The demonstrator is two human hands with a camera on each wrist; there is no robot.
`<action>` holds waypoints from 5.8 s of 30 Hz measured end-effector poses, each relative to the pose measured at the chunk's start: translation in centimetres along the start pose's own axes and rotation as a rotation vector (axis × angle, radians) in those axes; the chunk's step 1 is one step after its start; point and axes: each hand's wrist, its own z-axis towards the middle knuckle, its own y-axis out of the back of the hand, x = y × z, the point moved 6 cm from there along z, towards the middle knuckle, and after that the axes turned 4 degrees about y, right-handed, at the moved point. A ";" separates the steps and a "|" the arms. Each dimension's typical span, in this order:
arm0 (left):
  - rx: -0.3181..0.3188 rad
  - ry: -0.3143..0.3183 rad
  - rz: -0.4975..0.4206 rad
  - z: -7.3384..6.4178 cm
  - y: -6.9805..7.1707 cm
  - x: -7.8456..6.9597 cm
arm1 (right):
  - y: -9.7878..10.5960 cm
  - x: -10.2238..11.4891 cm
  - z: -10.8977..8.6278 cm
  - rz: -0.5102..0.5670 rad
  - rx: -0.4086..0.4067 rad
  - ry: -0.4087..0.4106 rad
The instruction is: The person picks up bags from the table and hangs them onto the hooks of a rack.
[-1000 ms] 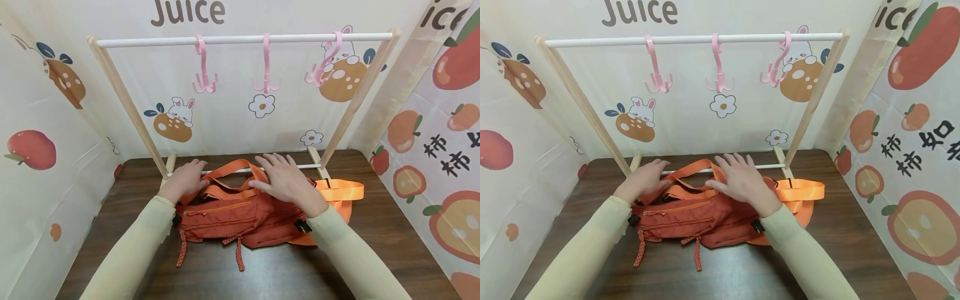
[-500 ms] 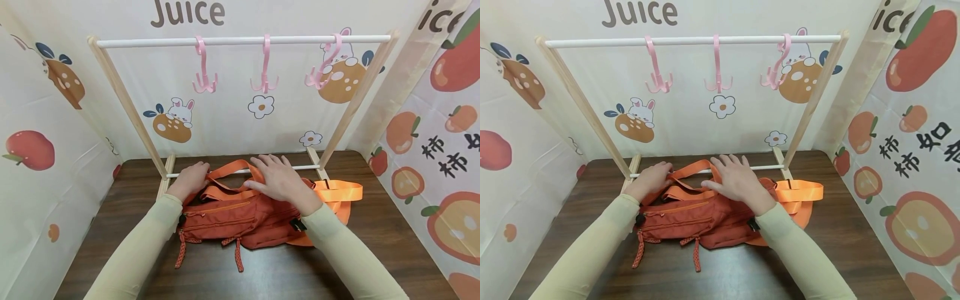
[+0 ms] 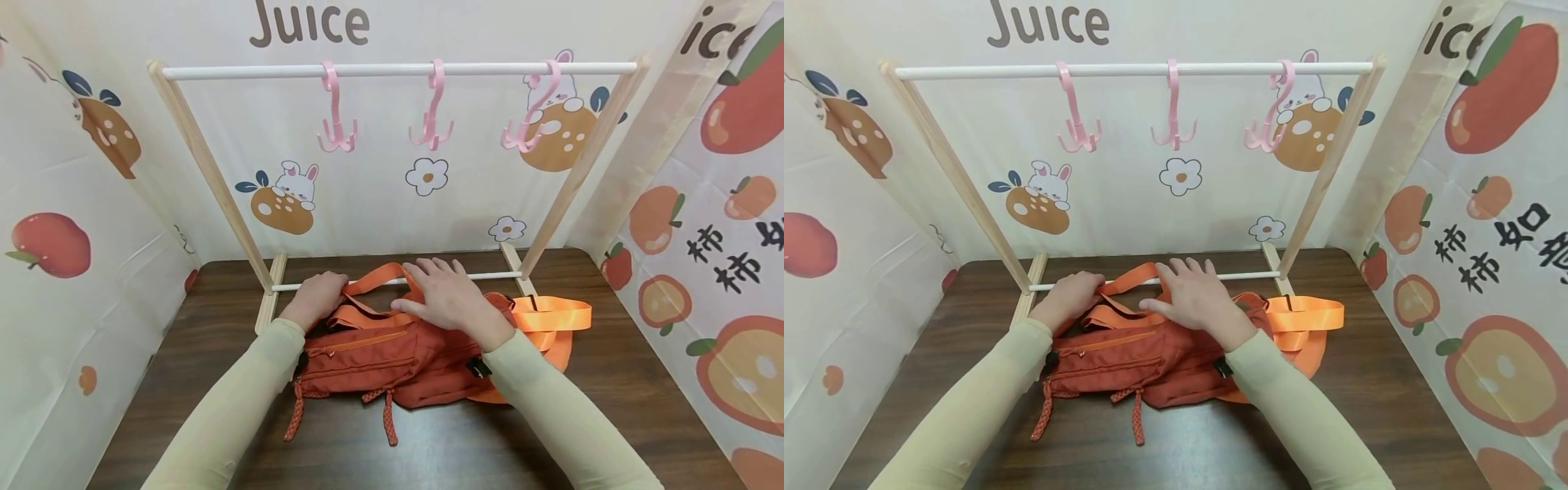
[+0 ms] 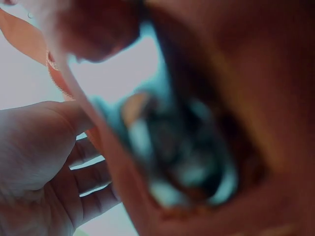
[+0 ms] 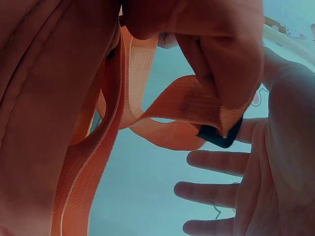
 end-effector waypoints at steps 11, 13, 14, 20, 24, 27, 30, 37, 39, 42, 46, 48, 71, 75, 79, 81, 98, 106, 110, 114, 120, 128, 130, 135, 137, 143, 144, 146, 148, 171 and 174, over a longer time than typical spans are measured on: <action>-0.123 0.032 -0.070 -0.8 1.7 0.7 | -0.1 -0.1 0.3 0.021 0.004 -0.022; -0.151 0.035 -0.086 -1.0 2.2 0.8 | -0.1 -0.1 0.4 0.018 0.005 -0.028; -0.164 0.036 -0.090 -1.1 2.4 0.9 | -0.1 -0.2 0.5 0.017 0.006 -0.030; -0.254 0.056 -0.141 -1.9 3.9 1.4 | 0.0 -0.2 0.8 0.051 -0.012 -0.047; -0.310 0.086 -0.192 -2.6 5.2 1.6 | 0.1 -0.3 1.0 0.075 -0.033 -0.044; -0.359 0.085 -0.209 -3.1 6.3 1.6 | 0.2 -0.2 1.1 0.098 -0.036 -0.037; -0.424 0.083 -0.192 -3.6 7.5 1.5 | 0.4 -0.2 1.2 0.125 -0.040 -0.038; -0.555 0.095 -0.245 -4.9 9.7 1.7 | 1.2 0.5 1.2 0.238 -0.068 -0.031; -0.600 0.091 -0.256 -5.3 10.3 1.8 | 1.4 0.7 1.3 0.261 -0.077 -0.028; -0.663 0.080 -0.270 -5.8 11.1 1.8 | 1.7 0.9 1.4 0.285 -0.093 -0.025; -0.722 0.069 -0.292 -6.6 12.1 1.6 | 2.0 1.3 1.7 0.316 -0.112 -0.012; -0.742 0.071 -0.310 -6.9 12.6 1.5 | 2.2 1.6 1.8 0.341 -0.122 0.000; -0.931 0.052 -0.569 -9.6 17.0 0.9 | 3.6 2.8 2.2 0.808 -0.115 0.148; -0.946 0.022 -0.575 -9.8 17.8 0.3 | 3.6 3.5 2.4 0.843 -0.085 0.179; -0.959 -0.008 -0.569 -9.8 18.8 -0.4 | 3.8 4.3 2.8 0.868 -0.068 0.209; -0.960 -0.013 -0.572 -9.8 19.2 -0.7 | 4.0 4.9 3.0 0.888 -0.056 0.221; -1.005 0.017 -0.622 -10.6 22.2 -0.7 | 6.7 5.7 2.3 1.015 -0.059 0.222; -0.996 0.034 -0.604 -11.4 23.7 -0.9 | 9.4 5.7 1.6 1.029 -0.201 0.216; -1.005 0.030 -0.607 -11.9 24.4 -1.1 | 10.4 5.5 1.5 1.045 -0.252 0.199; -1.020 0.025 -0.612 -12.1 24.8 -1.4 | 11.6 5.1 1.5 1.033 -0.319 0.210; -1.014 0.010 -0.625 -12.0 25.0 -1.5 | 13.1 4.2 1.7 0.963 -0.423 0.245; -0.959 -0.003 -0.632 -11.2 25.1 -1.2 | 15.0 3.1 2.4 0.820 -0.599 0.292; -0.945 -0.002 -0.632 -11.0 25.1 -1.1 | 15.5 2.9 2.7 0.788 -0.635 0.283; -0.908 -0.001 -0.621 -10.5 25.4 -0.9 | 16.7 2.4 3.4 0.726 -0.691 0.252; -0.897 -0.002 -0.614 -10.3 25.5 -0.9 | 17.1 2.3 3.7 0.707 -0.701 0.239; -0.899 -0.041 -0.578 -9.7 25.9 -1.1 | 18.1 1.9 4.4 0.711 -0.708 0.206; -0.903 -0.047 -0.570 -9.6 26.0 -1.1 | 18.3 1.9 4.5 0.716 -0.711 0.200; -0.912 -0.050 -0.553 -9.3 26.3 -1.2 | 18.6 1.9 4.7 0.718 -0.723 0.193; -0.916 -0.036 -0.543 -9.0 26.6 -1.2 | 18.9 1.9 4.9 0.713 -0.739 0.189; -0.841 0.126 -0.583 -4.7 28.1 0.0 | 20.4 1.7 7.4 0.652 -0.764 0.088; -0.830 0.134 -0.602 -4.1 27.9 0.3 | 20.1 1.6 7.7 0.642 -0.748 0.071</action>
